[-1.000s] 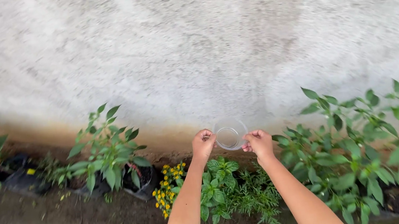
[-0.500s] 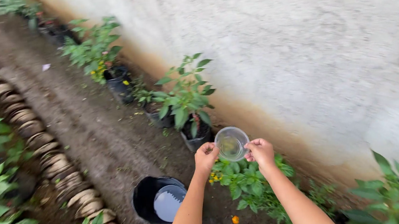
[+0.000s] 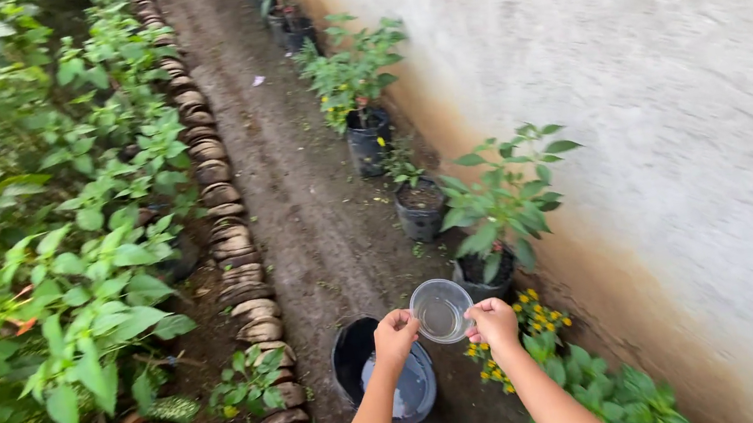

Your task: The person is watering multiple potted plants in a garden area using a small plastic cup to scoop water from a bucket and pour it onto the soil of each plant.

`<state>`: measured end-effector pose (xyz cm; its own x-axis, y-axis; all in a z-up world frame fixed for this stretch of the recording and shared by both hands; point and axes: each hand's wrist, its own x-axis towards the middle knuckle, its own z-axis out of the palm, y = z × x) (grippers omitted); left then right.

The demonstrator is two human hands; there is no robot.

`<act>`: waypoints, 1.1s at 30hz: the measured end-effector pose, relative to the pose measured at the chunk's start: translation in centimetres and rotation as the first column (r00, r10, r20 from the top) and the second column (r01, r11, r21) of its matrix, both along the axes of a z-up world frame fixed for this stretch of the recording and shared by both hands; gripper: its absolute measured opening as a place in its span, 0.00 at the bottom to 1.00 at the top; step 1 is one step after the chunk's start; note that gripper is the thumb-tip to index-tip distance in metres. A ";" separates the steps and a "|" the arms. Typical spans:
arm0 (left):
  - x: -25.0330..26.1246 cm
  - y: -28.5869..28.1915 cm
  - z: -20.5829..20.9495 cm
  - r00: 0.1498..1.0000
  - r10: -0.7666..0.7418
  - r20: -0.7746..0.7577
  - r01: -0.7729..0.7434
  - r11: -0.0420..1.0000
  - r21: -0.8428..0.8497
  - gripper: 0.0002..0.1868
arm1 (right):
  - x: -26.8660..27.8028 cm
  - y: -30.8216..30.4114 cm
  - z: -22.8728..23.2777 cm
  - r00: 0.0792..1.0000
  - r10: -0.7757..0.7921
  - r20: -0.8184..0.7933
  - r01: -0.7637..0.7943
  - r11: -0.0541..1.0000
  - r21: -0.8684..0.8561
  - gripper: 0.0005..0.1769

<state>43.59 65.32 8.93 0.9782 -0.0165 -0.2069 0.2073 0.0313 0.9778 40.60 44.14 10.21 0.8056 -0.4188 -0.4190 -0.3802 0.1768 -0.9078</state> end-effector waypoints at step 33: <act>-1.6 9.7 -17.1 0.843 0.469 -0.262 -0.447 0.883 0.145 0.06 | 9.3 11.6 -17.5 0.829 0.526 -0.190 -0.508 0.851 0.133 0.08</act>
